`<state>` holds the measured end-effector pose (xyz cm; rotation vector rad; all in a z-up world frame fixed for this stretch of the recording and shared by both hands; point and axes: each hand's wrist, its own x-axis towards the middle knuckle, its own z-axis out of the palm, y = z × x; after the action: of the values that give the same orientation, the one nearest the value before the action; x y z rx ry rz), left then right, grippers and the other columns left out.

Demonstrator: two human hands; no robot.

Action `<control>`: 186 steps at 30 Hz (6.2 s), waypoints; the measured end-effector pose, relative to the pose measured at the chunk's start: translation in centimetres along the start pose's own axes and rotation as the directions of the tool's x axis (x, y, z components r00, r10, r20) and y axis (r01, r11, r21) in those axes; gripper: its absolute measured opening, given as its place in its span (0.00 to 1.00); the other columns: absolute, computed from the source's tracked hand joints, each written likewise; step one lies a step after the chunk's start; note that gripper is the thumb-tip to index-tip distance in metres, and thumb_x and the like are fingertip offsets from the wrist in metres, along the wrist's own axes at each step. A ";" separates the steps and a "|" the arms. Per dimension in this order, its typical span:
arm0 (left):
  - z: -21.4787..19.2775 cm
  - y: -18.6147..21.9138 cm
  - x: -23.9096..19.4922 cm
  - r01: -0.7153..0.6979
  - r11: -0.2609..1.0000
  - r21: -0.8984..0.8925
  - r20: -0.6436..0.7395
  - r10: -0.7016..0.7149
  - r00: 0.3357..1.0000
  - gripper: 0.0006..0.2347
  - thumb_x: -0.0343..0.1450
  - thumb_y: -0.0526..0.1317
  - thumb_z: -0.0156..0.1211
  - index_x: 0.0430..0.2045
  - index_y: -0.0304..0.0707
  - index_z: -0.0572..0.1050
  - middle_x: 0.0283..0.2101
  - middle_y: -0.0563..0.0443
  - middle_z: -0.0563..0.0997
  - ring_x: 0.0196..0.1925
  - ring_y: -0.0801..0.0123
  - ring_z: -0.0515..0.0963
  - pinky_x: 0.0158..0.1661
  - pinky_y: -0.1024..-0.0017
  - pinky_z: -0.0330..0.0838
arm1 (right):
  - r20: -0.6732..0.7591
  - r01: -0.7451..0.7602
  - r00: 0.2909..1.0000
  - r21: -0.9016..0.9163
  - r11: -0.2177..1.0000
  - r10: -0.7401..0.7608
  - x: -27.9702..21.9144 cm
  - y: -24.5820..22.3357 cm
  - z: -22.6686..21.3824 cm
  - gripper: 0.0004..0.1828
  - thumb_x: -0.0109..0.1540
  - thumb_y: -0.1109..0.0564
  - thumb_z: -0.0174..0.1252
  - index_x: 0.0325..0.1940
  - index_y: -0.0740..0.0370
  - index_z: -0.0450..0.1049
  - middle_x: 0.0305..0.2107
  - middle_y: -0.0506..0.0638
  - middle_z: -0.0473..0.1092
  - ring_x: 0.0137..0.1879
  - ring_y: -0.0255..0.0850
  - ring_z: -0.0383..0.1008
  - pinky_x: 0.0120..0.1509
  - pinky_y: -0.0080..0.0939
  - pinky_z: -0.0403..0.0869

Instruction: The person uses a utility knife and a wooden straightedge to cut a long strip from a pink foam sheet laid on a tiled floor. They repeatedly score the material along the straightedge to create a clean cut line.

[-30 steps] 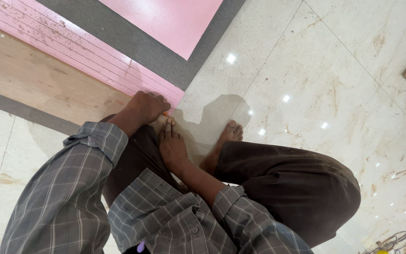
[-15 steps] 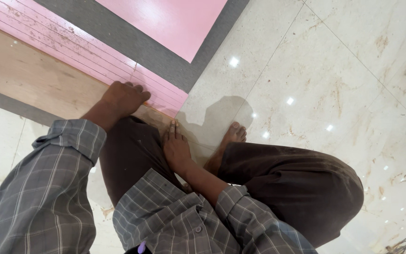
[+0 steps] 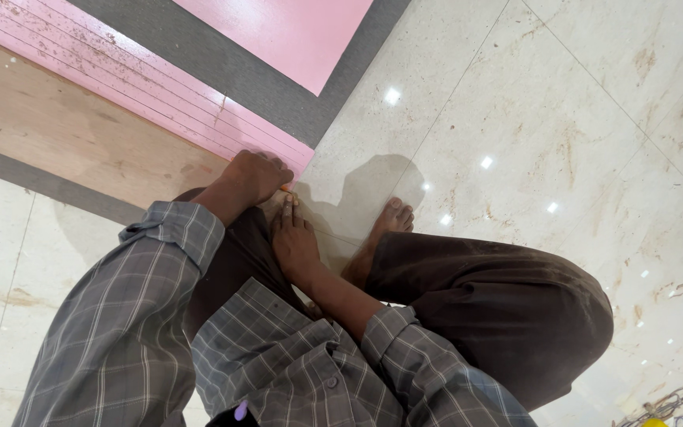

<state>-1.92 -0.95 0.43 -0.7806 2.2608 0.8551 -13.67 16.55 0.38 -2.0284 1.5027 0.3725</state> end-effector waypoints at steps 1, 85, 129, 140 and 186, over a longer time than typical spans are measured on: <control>0.2 0.0 0.1 -0.010 1.000 -0.002 -0.020 0.010 1.000 0.11 0.75 0.41 0.49 0.50 0.53 0.74 0.58 0.53 0.76 0.63 0.60 0.75 0.53 0.59 0.75 | 0.005 -0.001 1.000 -0.003 1.000 0.001 0.0 0.0 0.0 0.28 0.65 0.61 0.45 0.68 0.79 0.61 0.72 0.78 0.48 0.76 0.68 0.55 0.68 0.58 0.67; 2.2 -1.8 -9.2 0.119 0.452 -0.884 -0.400 -0.864 0.307 0.22 0.65 0.39 0.70 0.53 0.35 0.73 0.57 0.38 0.76 0.60 0.47 0.72 0.56 0.54 0.70 | -0.098 -0.093 0.977 0.600 0.795 0.188 8.4 5.0 -9.9 0.15 0.62 0.55 0.57 0.51 0.63 0.69 0.40 0.62 0.77 0.47 0.58 0.79 0.51 0.54 0.75; 9.6 -12.1 -7.9 0.430 0.325 -0.842 -0.439 -0.877 -0.197 0.33 0.80 0.60 0.47 0.75 0.35 0.58 0.79 0.30 0.52 0.82 0.42 0.47 0.76 0.43 0.40 | -0.274 0.312 0.935 0.323 0.893 -0.227 19.9 -0.5 -8.5 0.17 0.57 0.58 0.65 0.49 0.65 0.74 0.42 0.62 0.72 0.48 0.58 0.75 0.52 0.52 0.73; 9.7 -3.7 -7.7 0.233 0.064 -0.970 -0.127 -0.956 -0.264 0.37 0.70 0.55 0.65 0.73 0.46 0.57 0.78 0.32 0.46 0.78 0.37 0.42 0.71 0.42 0.43 | -0.104 0.170 0.985 0.378 0.910 -0.140 16.0 0.5 -8.4 0.18 0.61 0.52 0.58 0.50 0.65 0.67 0.38 0.62 0.77 0.45 0.56 0.80 0.49 0.53 0.76; 17.8 8.5 -7.0 -0.368 -0.287 -0.885 0.328 -0.943 -0.053 0.12 0.72 0.42 0.67 0.41 0.31 0.75 0.37 0.43 0.82 0.35 0.64 0.82 0.38 0.66 0.76 | -0.093 0.272 0.956 0.632 0.725 -0.278 12.8 5.3 -7.3 0.15 0.59 0.52 0.69 0.41 0.64 0.74 0.31 0.47 0.73 0.34 0.32 0.70 0.39 0.33 0.73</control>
<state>2.37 19.30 -2.59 -3.6752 0.2145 1.3668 -15.35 1.16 -2.28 -1.6337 1.0811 -0.2401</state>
